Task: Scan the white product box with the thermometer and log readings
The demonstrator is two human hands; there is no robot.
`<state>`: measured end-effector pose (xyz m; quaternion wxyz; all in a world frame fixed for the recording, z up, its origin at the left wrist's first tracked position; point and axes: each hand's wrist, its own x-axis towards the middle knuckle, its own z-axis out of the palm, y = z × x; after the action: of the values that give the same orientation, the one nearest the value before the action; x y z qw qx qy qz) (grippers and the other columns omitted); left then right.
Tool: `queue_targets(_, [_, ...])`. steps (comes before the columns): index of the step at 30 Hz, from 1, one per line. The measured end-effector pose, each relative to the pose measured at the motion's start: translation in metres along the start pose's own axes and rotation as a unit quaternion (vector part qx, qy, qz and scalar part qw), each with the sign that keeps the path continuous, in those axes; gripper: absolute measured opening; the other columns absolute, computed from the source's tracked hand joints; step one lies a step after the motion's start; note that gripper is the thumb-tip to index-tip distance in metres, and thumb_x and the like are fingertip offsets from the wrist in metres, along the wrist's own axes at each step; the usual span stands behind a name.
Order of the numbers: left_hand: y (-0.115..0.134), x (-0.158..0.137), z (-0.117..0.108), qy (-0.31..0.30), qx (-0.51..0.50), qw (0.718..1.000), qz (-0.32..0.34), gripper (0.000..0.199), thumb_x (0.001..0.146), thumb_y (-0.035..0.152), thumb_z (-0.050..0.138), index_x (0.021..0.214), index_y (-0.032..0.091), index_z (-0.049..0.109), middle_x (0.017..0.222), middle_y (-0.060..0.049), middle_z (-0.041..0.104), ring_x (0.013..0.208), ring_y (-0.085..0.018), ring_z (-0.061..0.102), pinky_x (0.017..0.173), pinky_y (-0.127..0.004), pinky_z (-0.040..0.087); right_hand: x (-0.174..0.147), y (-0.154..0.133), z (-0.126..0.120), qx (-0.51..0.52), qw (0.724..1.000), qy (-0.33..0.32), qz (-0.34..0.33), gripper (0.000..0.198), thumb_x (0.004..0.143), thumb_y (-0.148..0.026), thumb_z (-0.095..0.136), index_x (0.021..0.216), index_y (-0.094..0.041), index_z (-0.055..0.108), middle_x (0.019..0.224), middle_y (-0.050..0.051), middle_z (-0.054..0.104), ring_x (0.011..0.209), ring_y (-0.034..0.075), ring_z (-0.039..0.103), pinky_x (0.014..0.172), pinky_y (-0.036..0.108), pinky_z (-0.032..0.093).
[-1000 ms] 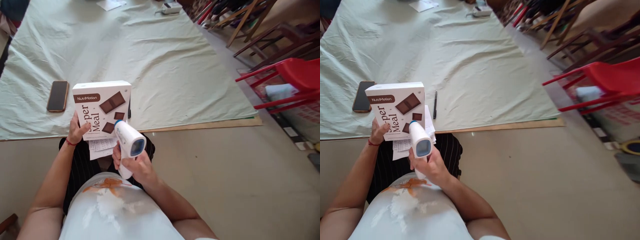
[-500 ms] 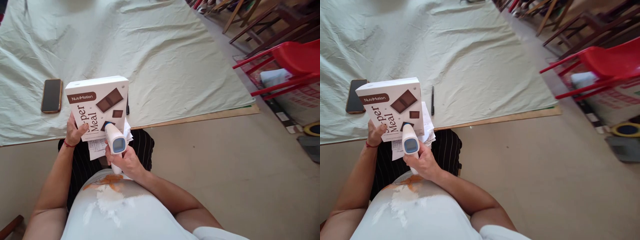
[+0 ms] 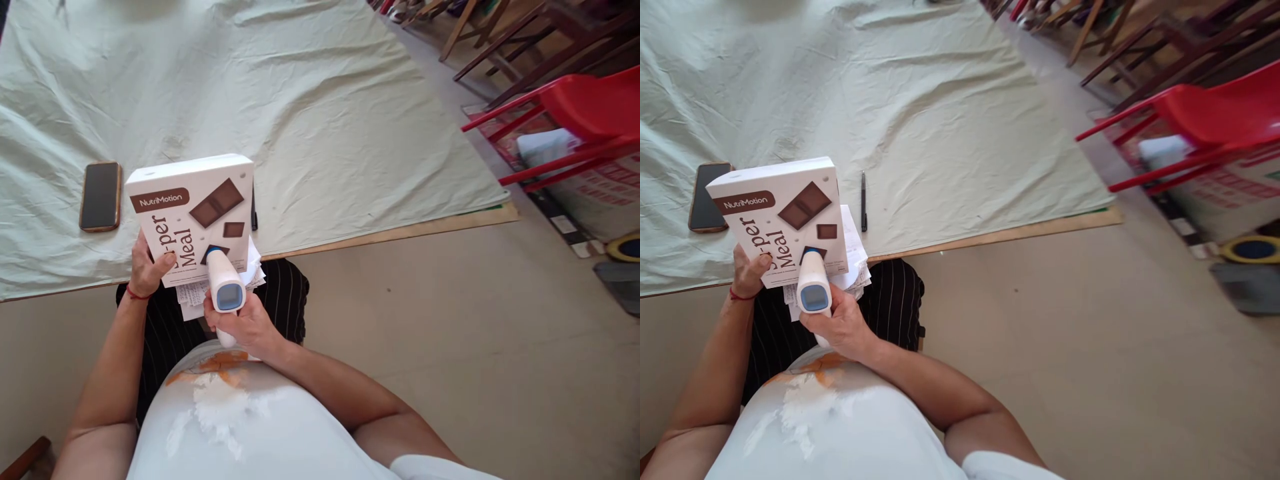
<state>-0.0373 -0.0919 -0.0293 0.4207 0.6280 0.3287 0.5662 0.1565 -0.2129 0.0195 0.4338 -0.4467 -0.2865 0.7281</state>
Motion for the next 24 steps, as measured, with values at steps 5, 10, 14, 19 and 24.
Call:
queue_targets(5, [-0.0008,-0.0004,-0.0011,0.002,-0.003,1.0,-0.011,0.063,0.08,0.06,0.085,0.125,0.019,0.07,0.102,-0.007,0.076,0.083,-0.018,0.07,0.073,-0.028,0.058,-0.0013,-0.0024,0.0001,-0.005,1.0,-0.005,-0.001,0.025,0.065,-0.033,0.079,0.077,-0.022,0.06,0.065,-0.005,0.057,0.059,0.011,0.048,0.061,0.031,0.039])
queue_targets(10, [-0.0003,0.0009,-0.001,-0.007,-0.008,1.0,-0.006,0.062,0.081,0.057,0.084,0.126,0.017,0.069,0.102,-0.009,0.077,0.082,-0.02,0.071,0.072,-0.029,0.057,-0.0016,-0.0038,0.0007,-0.017,1.0,-0.006,0.0,0.024,0.066,-0.033,0.078,0.077,-0.022,0.059,0.065,-0.005,0.056,0.06,0.011,0.049,0.061,0.031,0.039])
queue_targets(14, [0.0003,0.0012,-0.0004,-0.004,-0.015,1.0,-0.014,0.062,0.08,0.057,0.086,0.123,0.017,0.07,0.102,-0.009,0.076,0.082,-0.02,0.072,0.072,-0.028,0.058,-0.0018,-0.0035,0.0005,-0.017,1.0,-0.009,-0.002,0.024,0.067,-0.033,0.078,0.076,-0.023,0.058,0.066,-0.005,0.056,0.061,0.012,0.048,0.062,0.032,0.039])
queue_targets(19, [-0.0001,0.0006,0.0018,-0.009,-0.03,0.999,-0.006,0.056,0.082,0.054,0.085,0.121,0.018,0.07,0.101,-0.008,0.077,0.081,-0.019,0.072,0.07,-0.028,0.058,-0.0026,-0.0018,-0.0003,-0.016,1.0,-0.007,-0.008,0.026,0.067,-0.035,0.079,0.076,-0.023,0.057,0.067,-0.005,0.056,0.061,0.012,0.048,0.062,0.032,0.038])
queue_targets(24, [-0.0009,-0.0006,0.0022,0.001,-0.037,0.999,-0.038,0.059,0.077,0.056,0.088,0.118,0.018,0.069,0.101,-0.009,0.077,0.084,-0.022,0.073,0.074,-0.032,0.059,-0.0024,-0.0014,0.0006,-0.013,1.0,-0.002,-0.001,0.026,0.067,-0.034,0.079,0.075,-0.023,0.057,0.065,-0.005,0.056,0.06,0.012,0.047,0.061,0.032,0.039])
